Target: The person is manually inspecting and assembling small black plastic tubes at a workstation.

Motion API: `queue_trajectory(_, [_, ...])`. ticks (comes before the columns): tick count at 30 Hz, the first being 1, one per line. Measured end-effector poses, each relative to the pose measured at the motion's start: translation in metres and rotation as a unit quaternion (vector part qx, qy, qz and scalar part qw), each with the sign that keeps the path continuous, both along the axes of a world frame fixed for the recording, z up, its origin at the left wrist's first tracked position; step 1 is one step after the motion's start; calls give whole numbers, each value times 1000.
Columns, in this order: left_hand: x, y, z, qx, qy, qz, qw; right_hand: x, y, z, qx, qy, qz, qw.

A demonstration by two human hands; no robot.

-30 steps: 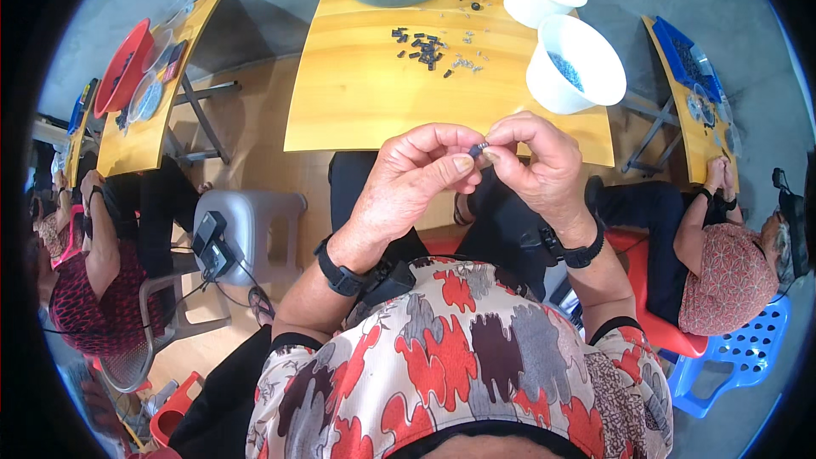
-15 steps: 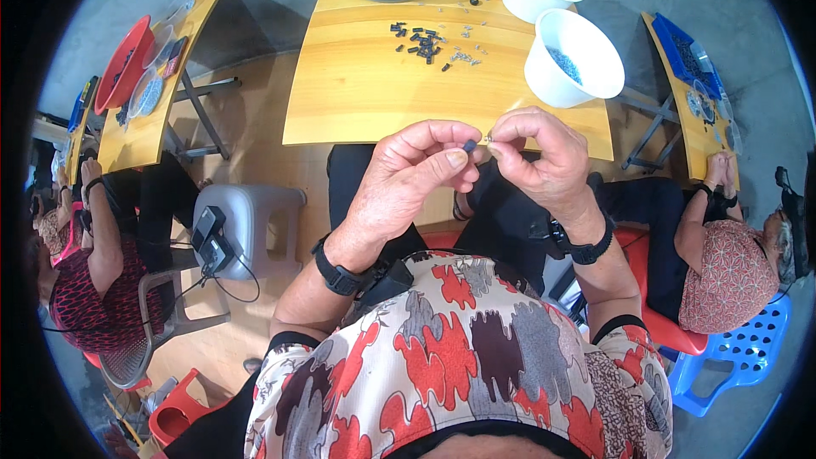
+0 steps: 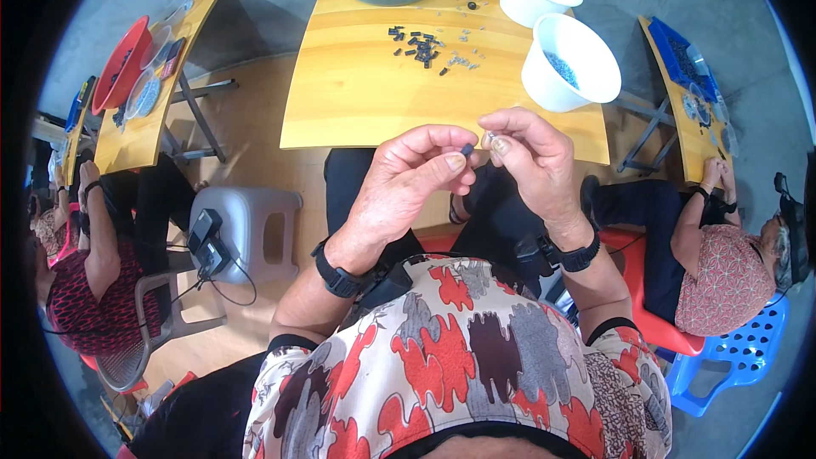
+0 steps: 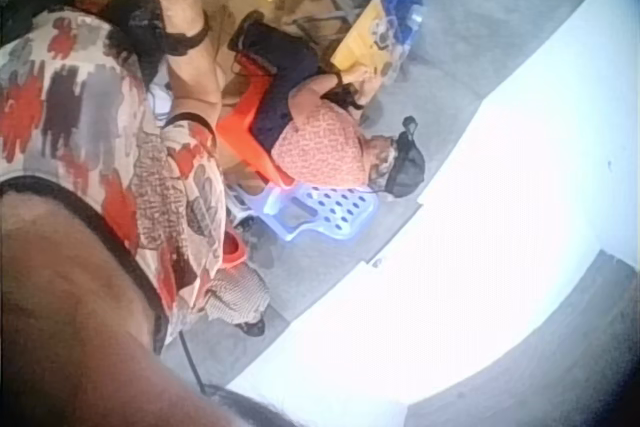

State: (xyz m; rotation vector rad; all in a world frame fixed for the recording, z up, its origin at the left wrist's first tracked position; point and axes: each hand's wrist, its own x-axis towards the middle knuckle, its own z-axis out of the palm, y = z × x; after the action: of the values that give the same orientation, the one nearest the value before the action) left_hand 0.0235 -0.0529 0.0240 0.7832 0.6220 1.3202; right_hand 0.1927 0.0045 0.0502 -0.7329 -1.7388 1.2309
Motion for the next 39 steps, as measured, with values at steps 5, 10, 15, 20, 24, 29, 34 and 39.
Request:
queue_trajectory(5, [-2, 0, 0, -8, -2, 2, 1000, 5, 7, -13, -190, 142, 103, 966])
queue_trajectory(10, [-3, 2, -2, -1, -5, 5, 1000, 7, 11, -15, -287, 228, 141, 920])
queue_trajectory(15, [-3, 3, -6, 7, 0, -3, 1000, 6, 11, -14, -297, 245, 148, 911])
queue_trajectory(20, [-1, 2, -1, -3, 8, 2, 1000, 5, 11, -17, -295, 258, 136, 910])
queue_trajectory(24, [-2, 2, -6, 9, 10, 4, 1000, 2, 9, -17, -290, 272, 120, 910])
queue_trajectory(29, [-2, 1, 0, -3, 16, 15, 1000, -1, 8, -21, -275, 259, 132, 916])
queue_trajectory(34, [-1, 0, 0, 10, 29, 25, 999, -5, 1, -14, -259, 199, 119, 938])
queue_trajectory(39, [-2, -2, 1, 26, 40, 51, 998, -6, 1, -13, -205, 138, 128, 961])
